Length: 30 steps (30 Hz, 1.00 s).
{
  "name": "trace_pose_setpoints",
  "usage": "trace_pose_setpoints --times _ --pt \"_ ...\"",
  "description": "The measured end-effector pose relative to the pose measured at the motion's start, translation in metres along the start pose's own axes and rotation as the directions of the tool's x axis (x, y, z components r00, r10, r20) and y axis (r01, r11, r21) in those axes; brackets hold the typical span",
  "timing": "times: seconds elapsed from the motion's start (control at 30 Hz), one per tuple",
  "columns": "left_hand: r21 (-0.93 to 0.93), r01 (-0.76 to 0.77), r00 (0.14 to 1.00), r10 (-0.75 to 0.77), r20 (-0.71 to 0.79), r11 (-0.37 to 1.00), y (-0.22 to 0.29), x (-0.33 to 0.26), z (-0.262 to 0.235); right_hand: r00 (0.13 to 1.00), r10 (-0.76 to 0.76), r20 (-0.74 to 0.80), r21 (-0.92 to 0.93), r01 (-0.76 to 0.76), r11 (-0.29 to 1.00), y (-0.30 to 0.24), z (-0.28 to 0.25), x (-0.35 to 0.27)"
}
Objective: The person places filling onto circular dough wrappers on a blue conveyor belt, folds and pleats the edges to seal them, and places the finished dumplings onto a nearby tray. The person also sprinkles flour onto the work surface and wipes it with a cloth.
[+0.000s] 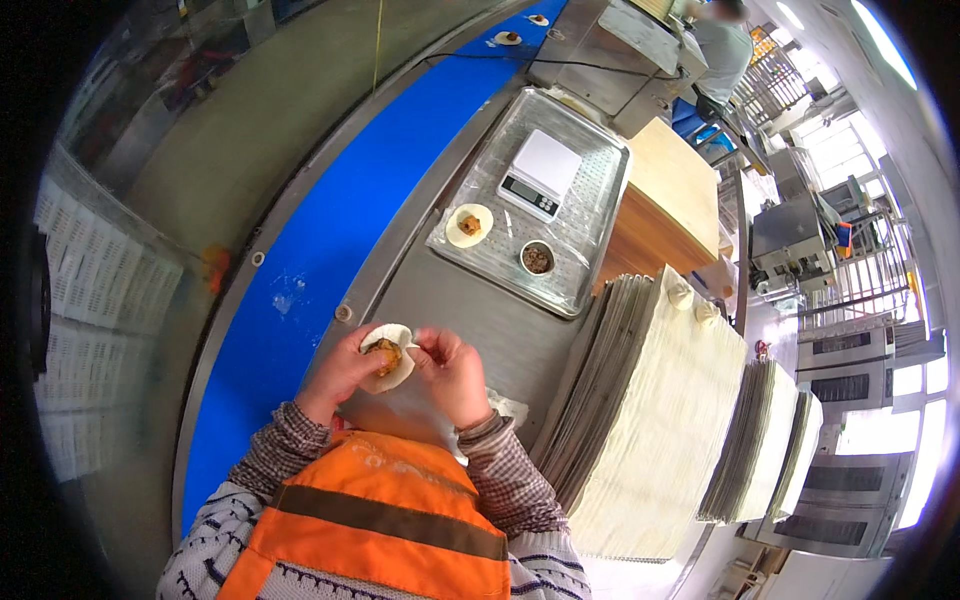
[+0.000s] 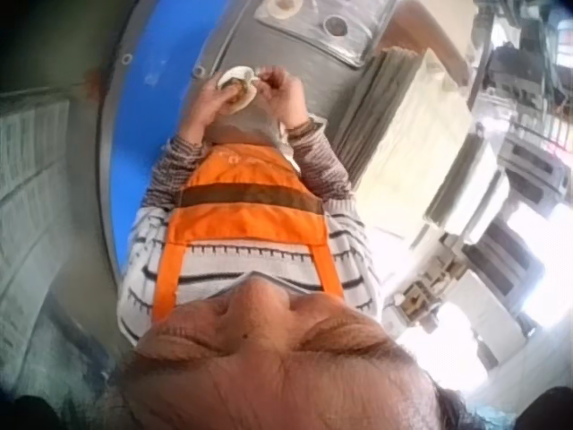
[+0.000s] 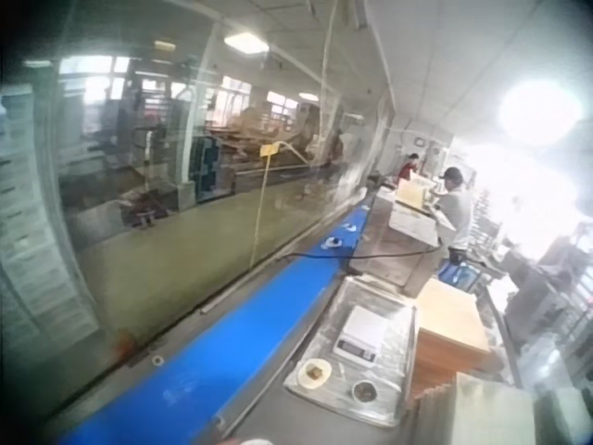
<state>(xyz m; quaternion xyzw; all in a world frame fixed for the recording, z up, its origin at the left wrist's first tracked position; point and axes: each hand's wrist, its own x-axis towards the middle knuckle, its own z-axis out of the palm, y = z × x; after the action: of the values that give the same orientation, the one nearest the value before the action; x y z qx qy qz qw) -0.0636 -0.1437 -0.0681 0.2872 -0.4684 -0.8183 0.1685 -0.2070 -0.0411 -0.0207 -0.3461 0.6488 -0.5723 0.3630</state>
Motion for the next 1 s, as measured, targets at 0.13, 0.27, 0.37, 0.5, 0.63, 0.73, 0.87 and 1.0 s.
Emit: trace_pose_setpoints --times 0.13,0.27,0.37,0.5,0.63,0.73,0.87,1.0 --pt "0.137 0.015 0.990 -0.034 0.139 0.990 0.005 0.001 0.006 0.982 0.110 0.155 -0.094 -0.096 0.991 0.012 -0.021 -0.006" --pt "0.285 0.038 0.975 -0.098 0.198 0.958 0.003 0.008 0.012 0.989 -0.081 0.126 -0.390 0.124 0.912 -0.005 -0.026 -0.016" --pt "0.437 0.044 0.949 -0.174 0.262 0.898 0.007 0.015 0.018 0.996 0.018 0.086 -0.082 -0.011 0.997 0.015 -0.029 -0.022" --pt "0.575 0.004 0.885 -0.271 0.379 0.818 0.012 0.024 0.020 0.984 -0.036 0.174 -0.388 0.102 0.916 0.004 -0.037 -0.024" --pt "0.724 0.008 0.800 -0.439 0.410 0.690 0.013 0.037 0.025 0.993 0.017 0.119 -0.180 0.005 0.984 0.011 -0.032 -0.030" --pt "0.676 -0.008 0.799 -0.402 0.448 0.737 0.015 0.039 0.029 0.983 -0.079 0.166 -0.386 0.138 0.912 0.013 -0.042 -0.029" --pt "0.138 0.362 0.804 -0.383 0.455 0.922 -0.014 0.043 0.003 0.995 0.000 0.096 -0.400 0.039 0.915 0.012 -0.050 -0.034" --pt "0.027 0.412 0.865 -0.400 0.302 0.911 -0.008 0.023 0.027 0.999 0.047 0.020 -0.161 -0.043 0.986 0.022 -0.048 -0.036"
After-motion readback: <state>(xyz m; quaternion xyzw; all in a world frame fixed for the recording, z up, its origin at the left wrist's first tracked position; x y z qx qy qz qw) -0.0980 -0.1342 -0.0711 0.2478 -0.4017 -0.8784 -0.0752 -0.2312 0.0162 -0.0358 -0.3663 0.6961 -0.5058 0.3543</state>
